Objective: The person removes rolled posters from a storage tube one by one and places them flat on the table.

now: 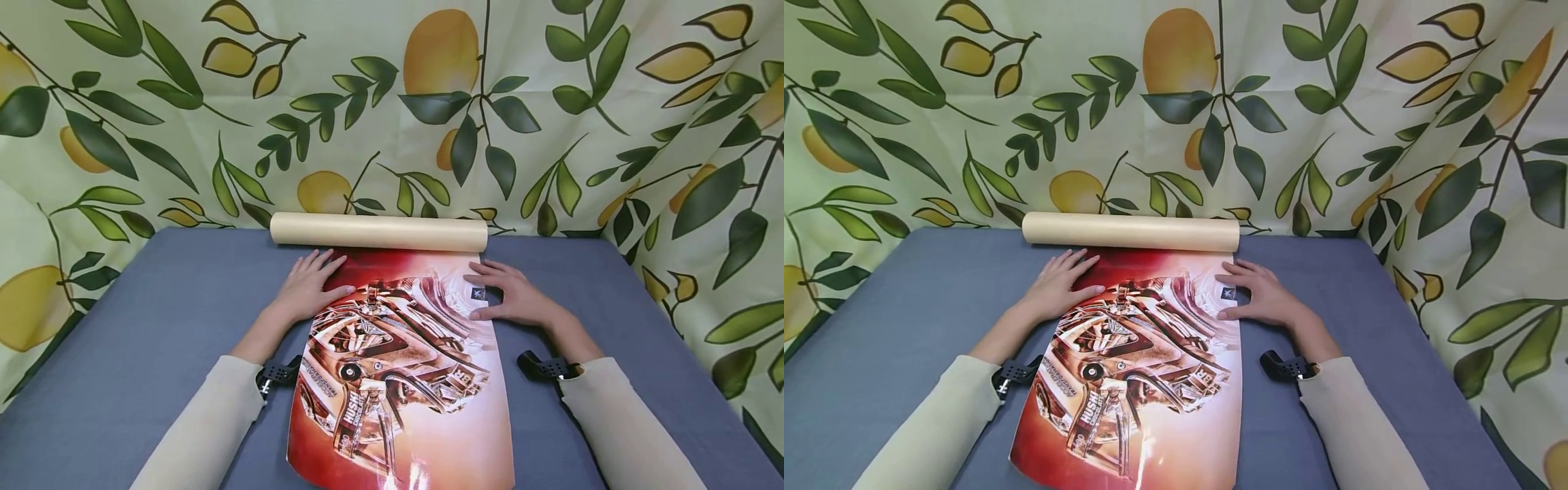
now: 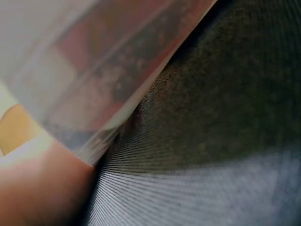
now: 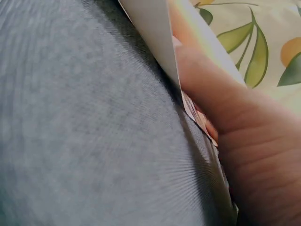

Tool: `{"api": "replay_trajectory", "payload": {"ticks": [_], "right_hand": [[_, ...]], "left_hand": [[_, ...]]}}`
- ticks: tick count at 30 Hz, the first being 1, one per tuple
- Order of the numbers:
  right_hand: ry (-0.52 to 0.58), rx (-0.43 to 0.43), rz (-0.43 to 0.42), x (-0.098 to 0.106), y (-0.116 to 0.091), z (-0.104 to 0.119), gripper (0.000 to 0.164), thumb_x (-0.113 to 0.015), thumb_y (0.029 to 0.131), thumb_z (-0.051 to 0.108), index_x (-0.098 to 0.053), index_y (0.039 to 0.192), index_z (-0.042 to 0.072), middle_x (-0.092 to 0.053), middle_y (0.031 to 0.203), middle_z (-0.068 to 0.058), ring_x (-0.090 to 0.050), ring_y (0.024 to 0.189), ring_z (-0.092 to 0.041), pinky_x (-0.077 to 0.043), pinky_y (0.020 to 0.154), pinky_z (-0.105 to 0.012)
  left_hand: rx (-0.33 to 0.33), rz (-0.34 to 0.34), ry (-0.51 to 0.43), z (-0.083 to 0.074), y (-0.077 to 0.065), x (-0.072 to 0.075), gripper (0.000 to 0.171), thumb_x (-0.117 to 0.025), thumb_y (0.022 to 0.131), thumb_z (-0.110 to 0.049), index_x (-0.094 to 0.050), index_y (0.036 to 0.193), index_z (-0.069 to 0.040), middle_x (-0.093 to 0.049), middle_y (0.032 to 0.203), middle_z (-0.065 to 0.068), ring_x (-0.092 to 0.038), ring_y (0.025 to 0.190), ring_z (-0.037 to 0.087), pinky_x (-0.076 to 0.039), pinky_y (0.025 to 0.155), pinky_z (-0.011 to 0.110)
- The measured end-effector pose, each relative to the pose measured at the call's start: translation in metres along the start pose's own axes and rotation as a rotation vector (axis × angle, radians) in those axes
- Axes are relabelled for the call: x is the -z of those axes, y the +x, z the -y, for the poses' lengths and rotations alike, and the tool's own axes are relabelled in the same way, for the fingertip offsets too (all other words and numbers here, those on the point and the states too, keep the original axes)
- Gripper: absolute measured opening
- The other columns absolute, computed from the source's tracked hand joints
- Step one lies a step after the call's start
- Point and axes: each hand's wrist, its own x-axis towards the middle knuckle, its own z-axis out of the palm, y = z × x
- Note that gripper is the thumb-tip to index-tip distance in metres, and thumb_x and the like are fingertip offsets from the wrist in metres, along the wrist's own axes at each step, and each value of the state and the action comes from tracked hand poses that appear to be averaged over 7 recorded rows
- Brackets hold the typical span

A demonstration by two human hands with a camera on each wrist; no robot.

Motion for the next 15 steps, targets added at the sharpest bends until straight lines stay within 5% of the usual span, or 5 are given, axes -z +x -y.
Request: {"api": "replay_trajectory", "payload": {"ticks": [6,11,15], "right_hand": [[-0.058,-0.058,-0.021,0.002,0.0,-0.003,0.07,-0.07,0.092,0.046,-0.048,0.152,0.017,-0.03,0.166,-0.015,-0.016,0.154,-0.047,-0.008,0.12,-0.072],[-0.095,-0.096,-0.057,-0.002,0.0,0.002,0.065,-0.063,0.097,0.046,-0.047,0.153,0.017,-0.03,0.165,-0.019,-0.017,0.153,-0.05,-0.01,0.12,-0.072],[-0.114,-0.104,-0.081,-0.006,0.003,0.004,0.062,-0.06,0.099,0.044,-0.047,0.153,0.016,-0.031,0.164,-0.021,-0.019,0.153,-0.049,-0.011,0.12,-0.071]], "left_hand": [[-0.041,0.027,-0.016,0.0,0.001,0.001,0.089,-0.058,0.092,-0.066,-0.028,0.161,-0.018,-0.021,0.169,0.015,-0.013,0.158,0.039,-0.003,0.127,0.061],[-0.116,0.063,-0.094,0.007,-0.003,0.008,0.103,-0.071,0.082,-0.064,-0.028,0.161,-0.015,-0.018,0.17,0.015,-0.013,0.158,0.037,-0.001,0.127,0.061],[-0.162,0.098,-0.067,0.011,-0.008,0.012,0.113,-0.078,0.073,-0.066,-0.028,0.161,-0.014,-0.016,0.171,0.011,-0.01,0.159,0.035,-0.002,0.127,0.061]]}}
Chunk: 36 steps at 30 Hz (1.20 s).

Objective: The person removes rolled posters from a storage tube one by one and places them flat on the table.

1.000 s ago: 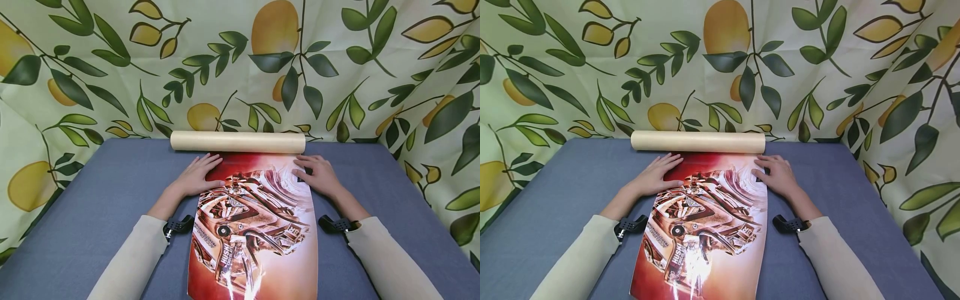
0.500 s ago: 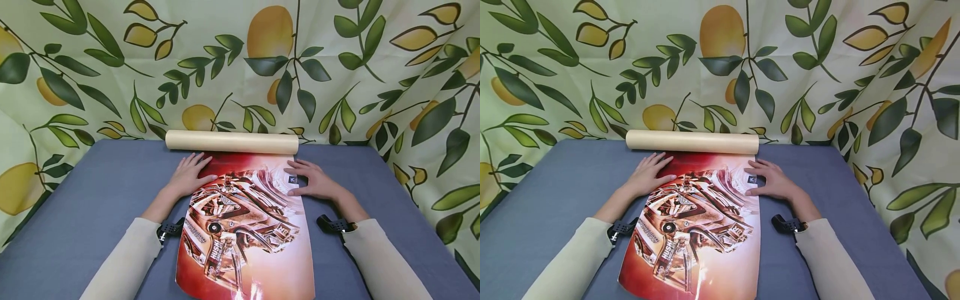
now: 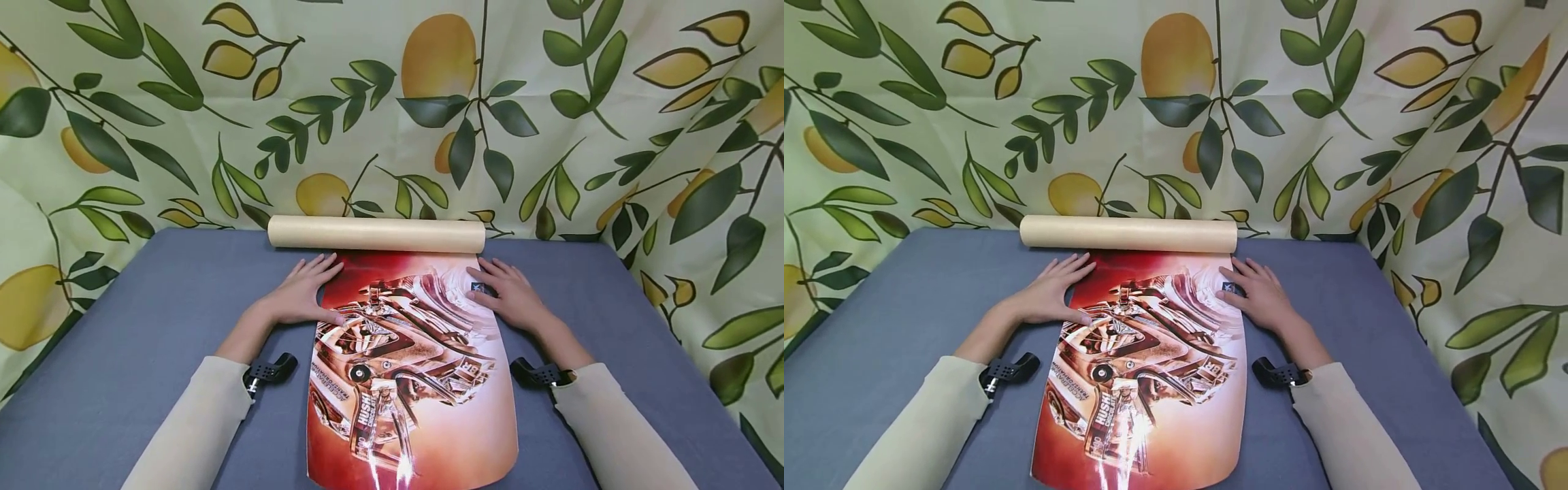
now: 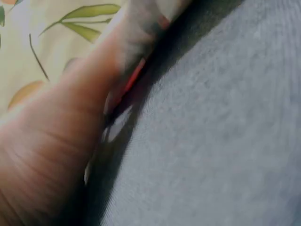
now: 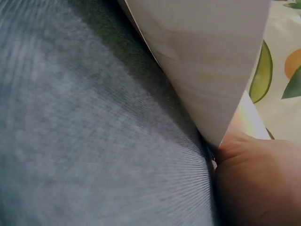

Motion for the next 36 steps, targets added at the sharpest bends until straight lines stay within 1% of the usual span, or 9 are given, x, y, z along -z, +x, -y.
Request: {"api": "replay_trajectory", "payload": {"ticks": [2,6,8,10,15,18,23,31,36], "right_hand": [[0.028,0.007,-0.045,-0.003,0.001,0.0,0.059,-0.065,0.097,0.04,-0.052,0.149,0.012,-0.036,0.161,-0.022,-0.024,0.151,-0.049,-0.014,0.12,-0.071],[0.128,0.046,-0.158,-0.005,0.002,-0.002,0.049,-0.075,0.09,0.029,-0.067,0.132,0.006,-0.048,0.153,-0.022,-0.039,0.144,-0.047,-0.026,0.117,-0.067],[0.171,0.055,-0.18,-0.003,0.0,-0.003,0.045,-0.078,0.088,0.028,-0.071,0.125,0.004,-0.053,0.149,-0.021,-0.044,0.14,-0.045,-0.031,0.116,-0.064],[0.17,0.067,-0.149,0.001,-0.002,-0.005,0.047,-0.078,0.087,0.029,-0.071,0.127,0.006,-0.054,0.149,-0.02,-0.044,0.141,-0.045,-0.029,0.116,-0.065],[0.044,0.115,0.056,0.012,-0.005,-0.007,0.083,-0.077,0.082,0.049,-0.048,0.152,0.015,-0.036,0.163,-0.016,-0.022,0.153,-0.044,-0.007,0.121,-0.071],[0.005,0.119,0.119,0.012,-0.005,-0.005,0.096,-0.077,0.079,0.058,-0.038,0.158,0.019,-0.025,0.168,-0.014,-0.014,0.156,-0.043,-0.003,0.121,-0.071],[0.01,0.041,0.077,0.003,-0.004,-0.002,0.091,-0.076,0.083,0.057,-0.041,0.156,0.016,-0.027,0.167,-0.017,-0.017,0.155,-0.044,-0.009,0.123,-0.068],[0.003,-0.024,0.045,0.0,-0.002,0.001,0.087,-0.073,0.086,0.054,-0.041,0.156,0.013,-0.03,0.165,-0.019,-0.018,0.154,-0.045,-0.011,0.122,-0.07],[0.006,-0.029,0.028,-0.001,-0.003,0.0,0.086,-0.073,0.087,0.053,-0.042,0.155,0.011,-0.03,0.165,-0.019,-0.019,0.154,-0.044,-0.012,0.122,-0.069]], "left_hand": [[-0.006,0.015,0.023,0.0,-0.002,0.0,0.116,-0.079,0.072,-0.068,-0.027,0.161,-0.015,-0.016,0.171,0.009,-0.009,0.159,0.035,-0.002,0.127,0.061],[0.01,0.008,0.049,-0.001,-0.001,-0.001,0.115,-0.078,0.072,-0.069,-0.026,0.162,-0.018,-0.017,0.171,0.007,-0.009,0.159,0.035,-0.003,0.127,0.06],[0.022,0.003,0.056,-0.002,0.0,-0.001,0.114,-0.078,0.073,-0.069,-0.026,0.162,-0.019,-0.018,0.171,0.006,-0.01,0.159,0.034,-0.004,0.127,0.059],[0.033,-0.002,0.064,-0.002,0.002,-0.001,0.114,-0.077,0.073,-0.069,-0.025,0.162,-0.02,-0.018,0.171,0.005,-0.01,0.159,0.035,-0.004,0.127,0.059],[0.096,-0.038,0.092,-0.002,0.005,0.001,0.111,-0.074,0.076,-0.069,-0.025,0.162,-0.019,-0.021,0.17,0.008,-0.012,0.158,0.037,-0.005,0.127,0.061],[0.131,-0.046,0.084,0.0,0.003,0.002,0.107,-0.074,0.079,-0.064,-0.026,0.162,-0.018,-0.022,0.17,0.009,-0.013,0.158,0.038,-0.004,0.127,0.061],[0.148,-0.046,0.072,0.003,0.002,-0.001,0.1,-0.07,0.084,-0.063,-0.027,0.161,-0.015,-0.024,0.169,0.011,-0.013,0.157,0.039,-0.004,0.127,0.061],[0.099,-0.139,0.0,0.008,0.002,-0.004,0.088,-0.076,0.082,-0.053,-0.045,0.153,-0.013,-0.038,0.162,0.014,-0.024,0.154,0.038,-0.009,0.126,0.061],[0.059,-0.081,0.036,0.006,0.003,-0.002,0.1,-0.077,0.077,-0.06,-0.039,0.156,-0.013,-0.032,0.166,0.013,-0.02,0.156,0.037,-0.006,0.126,0.062]]}}
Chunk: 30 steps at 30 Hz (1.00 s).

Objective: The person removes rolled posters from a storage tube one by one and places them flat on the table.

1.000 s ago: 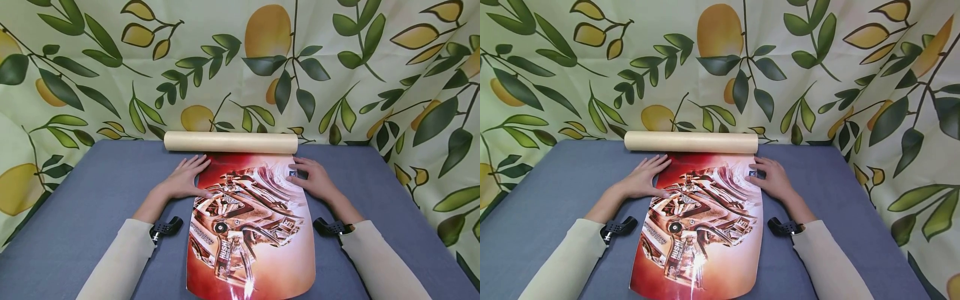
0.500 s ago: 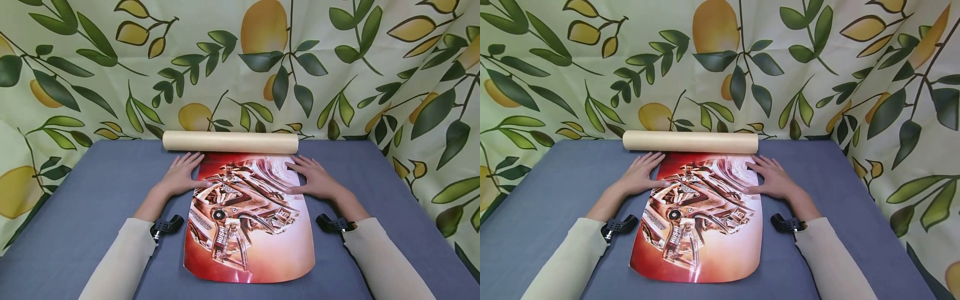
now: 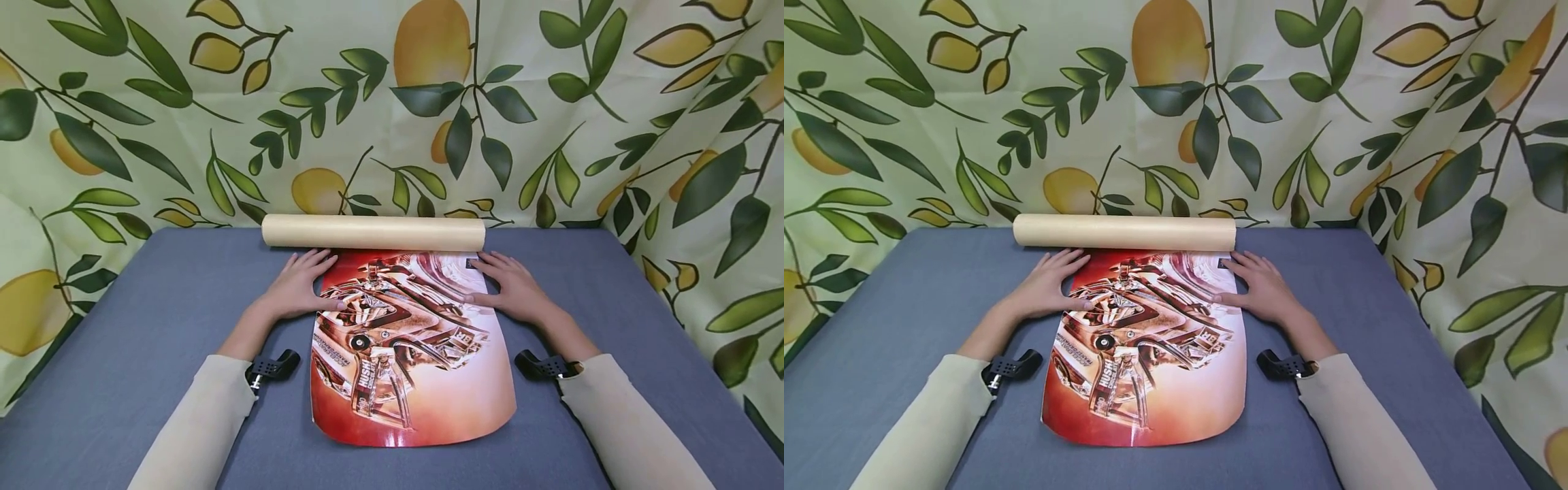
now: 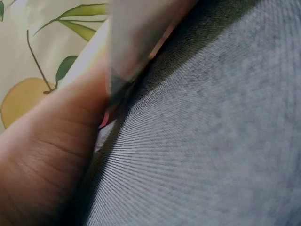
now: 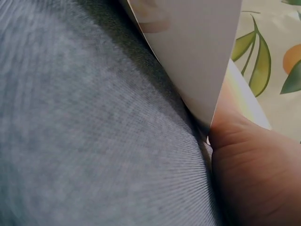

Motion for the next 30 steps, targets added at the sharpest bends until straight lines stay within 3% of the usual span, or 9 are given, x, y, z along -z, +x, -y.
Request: {"api": "replay_trajectory", "payload": {"ticks": [3,6,11,14,18,23,27,28,30], "right_hand": [[0.01,0.004,-0.022,0.0,0.001,0.0,0.085,-0.074,0.086,0.052,-0.044,0.154,0.011,-0.032,0.164,-0.019,-0.021,0.154,-0.044,-0.013,0.122,-0.069],[0.084,0.0,-0.076,0.0,0.001,-0.001,0.079,-0.076,0.085,0.046,-0.05,0.149,0.009,-0.04,0.159,-0.021,-0.028,0.151,-0.045,-0.018,0.121,-0.068],[0.297,-0.071,-0.235,0.002,0.002,-0.001,0.061,-0.078,0.087,0.035,-0.06,0.138,0.006,-0.057,0.144,-0.022,-0.045,0.14,-0.042,-0.031,0.117,-0.061],[0.358,-0.127,-0.318,0.002,0.003,0.0,0.058,-0.078,0.087,0.034,-0.061,0.133,0.003,-0.062,0.135,-0.023,-0.053,0.131,-0.04,-0.036,0.113,-0.057],[0.417,-0.176,-0.389,0.001,0.006,0.0,0.054,-0.076,0.09,0.035,-0.062,0.131,0.002,-0.066,0.127,-0.023,-0.059,0.117,-0.034,-0.042,0.103,-0.046],[0.467,-0.17,-0.425,0.001,0.014,-0.003,0.051,-0.073,0.093,0.035,-0.063,0.132,0.004,-0.069,0.124,-0.021,-0.059,0.099,-0.005,-0.043,0.087,-0.02],[0.52,-0.147,-0.432,0.003,0.021,-0.006,0.048,-0.07,0.095,0.033,-0.064,0.132,0.003,-0.068,0.125,-0.022,-0.054,0.092,0.01,-0.042,0.081,-0.013],[0.523,-0.146,-0.426,0.004,0.022,-0.006,0.047,-0.07,0.096,0.033,-0.064,0.131,0.003,-0.069,0.124,-0.022,-0.054,0.092,0.011,-0.042,0.082,-0.014],[0.526,-0.15,-0.397,0.004,0.026,-0.005,0.046,-0.068,0.097,0.033,-0.065,0.13,0.002,-0.068,0.124,-0.022,-0.053,0.092,0.011,-0.041,0.084,-0.015]], "left_hand": [[-0.007,0.014,0.022,-0.001,0.0,0.002,0.105,-0.077,0.075,-0.063,-0.037,0.158,-0.013,-0.029,0.167,0.013,-0.018,0.157,0.037,-0.005,0.126,0.063],[-0.004,-0.011,0.001,0.0,0.0,0.002,0.099,-0.076,0.077,-0.061,-0.04,0.156,-0.014,-0.032,0.166,0.013,-0.02,0.156,0.037,-0.006,0.126,0.062],[-0.007,-0.098,-0.091,0.002,0.0,0.001,0.081,-0.075,0.084,-0.051,-0.049,0.151,-0.014,-0.042,0.159,0.014,-0.033,0.151,0.035,-0.014,0.126,0.06],[0.016,-0.167,-0.181,0.003,-0.001,0.002,0.07,-0.073,0.089,-0.044,-0.052,0.147,-0.012,-0.049,0.153,0.013,-0.04,0.146,0.034,-0.024,0.124,0.057],[0.044,-0.304,-0.303,0.003,-0.003,0.001,0.052,-0.071,0.093,-0.03,-0.06,0.138,-0.006,-0.06,0.14,0.015,-0.051,0.136,0.033,-0.036,0.117,0.051],[-0.004,-0.581,-0.373,0.004,0.001,0.002,0.027,-0.074,0.091,-0.016,-0.074,0.115,-0.003,-0.073,0.113,0.017,-0.067,0.11,0.032,-0.049,0.1,0.045],[-0.019,-0.814,-0.29,0.008,0.011,0.005,0.03,-0.077,0.087,-0.017,-0.073,0.113,-0.003,-0.073,0.11,0.017,-0.063,0.11,0.034,-0.045,0.101,0.047],[-0.012,-0.842,-0.252,0.009,0.014,0.006,0.037,-0.077,0.086,-0.018,-0.071,0.118,-0.002,-0.071,0.115,0.018,-0.061,0.116,0.035,-0.043,0.105,0.049],[0.007,-0.832,-0.172,0.013,0.018,0.008,0.052,-0.076,0.085,-0.024,-0.064,0.132,-0.003,-0.066,0.131,0.017,-0.052,0.132,0.036,-0.035,0.115,0.054]]}}
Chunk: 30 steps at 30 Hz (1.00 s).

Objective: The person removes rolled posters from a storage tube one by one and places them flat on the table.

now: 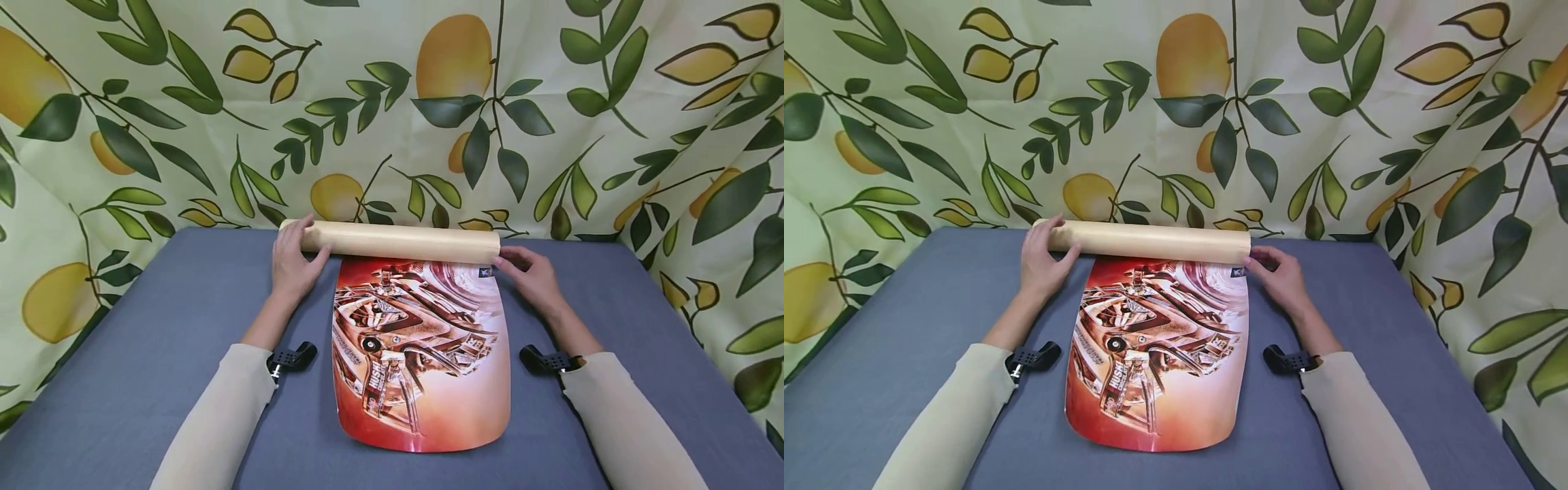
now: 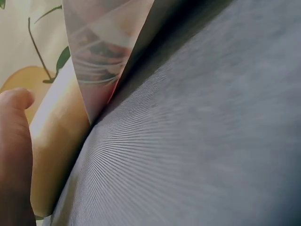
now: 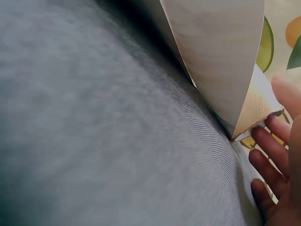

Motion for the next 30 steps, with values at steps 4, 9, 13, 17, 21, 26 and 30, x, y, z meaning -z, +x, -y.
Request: {"api": "replay_trajectory", "payload": {"ticks": [4,9,13,17,21,26,30], "right_hand": [[0.003,-0.025,0.066,-0.002,0.005,-0.002,0.046,-0.065,0.099,0.032,-0.064,0.132,0.0,-0.067,0.127,-0.025,-0.052,0.094,0.013,-0.041,0.089,-0.015],[0.092,-0.009,0.154,-0.006,0.014,-0.004,0.043,-0.058,0.103,0.026,-0.06,0.133,-0.006,-0.066,0.126,-0.029,-0.056,0.094,0.014,-0.041,0.089,-0.009],[0.132,0.006,0.195,-0.004,0.017,-0.006,0.038,-0.056,0.105,0.02,-0.061,0.128,-0.01,-0.07,0.117,-0.027,-0.06,0.089,0.01,-0.044,0.083,-0.008],[0.14,0.027,0.229,0.0,0.018,-0.006,0.04,-0.054,0.105,0.018,-0.058,0.13,-0.012,-0.073,0.116,-0.019,-0.061,0.091,0.011,-0.046,0.083,-0.007],[0.188,0.015,0.247,0.004,0.018,-0.005,0.042,-0.052,0.106,0.018,-0.054,0.135,-0.013,-0.074,0.108,0.006,-0.06,0.094,0.014,-0.046,0.085,-0.006],[0.213,0.002,0.259,0.002,0.017,-0.006,0.043,-0.053,0.106,0.019,-0.054,0.133,-0.014,-0.068,0.096,0.025,-0.061,0.093,0.011,-0.046,0.084,-0.008],[0.219,0.002,0.245,-0.001,0.018,-0.007,0.041,-0.055,0.105,0.018,-0.056,0.131,-0.014,-0.069,0.093,0.024,-0.062,0.09,0.009,-0.047,0.081,-0.008]], "left_hand": [[-0.019,0.186,0.142,0.006,0.008,-0.004,0.069,-0.069,0.091,-0.035,-0.046,0.152,-0.01,-0.044,0.158,0.015,-0.026,0.154,0.037,-0.01,0.126,0.062],[-0.028,0.315,0.266,0.011,0.011,-0.006,0.067,-0.067,0.094,-0.043,-0.047,0.151,-0.014,-0.045,0.155,0.014,-0.029,0.15,0.038,-0.005,0.126,0.062],[-0.038,0.29,0.299,0.008,0.012,-0.007,0.065,-0.07,0.091,-0.046,-0.054,0.146,-0.015,-0.052,0.144,0.015,-0.04,0.137,0.04,-0.011,0.124,0.06],[-0.048,0.287,0.328,0.003,0.015,-0.008,0.066,-0.071,0.09,-0.048,-0.054,0.146,-0.018,-0.051,0.139,0.019,-0.041,0.132,0.041,-0.014,0.121,0.061],[-0.028,0.34,0.324,-0.001,0.017,-0.009,0.064,-0.068,0.092,-0.05,-0.053,0.146,-0.02,-0.047,0.143,0.02,-0.038,0.137,0.041,-0.01,0.122,0.062],[0.026,0.402,0.321,0.0,0.016,-0.009,0.064,-0.064,0.095,-0.051,-0.048,0.148,-0.02,-0.043,0.152,0.017,-0.027,0.149,0.04,-0.002,0.124,0.063],[0.04,0.409,0.321,0.002,0.014,-0.009,0.063,-0.064,0.095,-0.051,-0.047,0.148,-0.021,-0.043,0.151,0.015,-0.026,0.148,0.039,-0.001,0.124,0.063]]}}
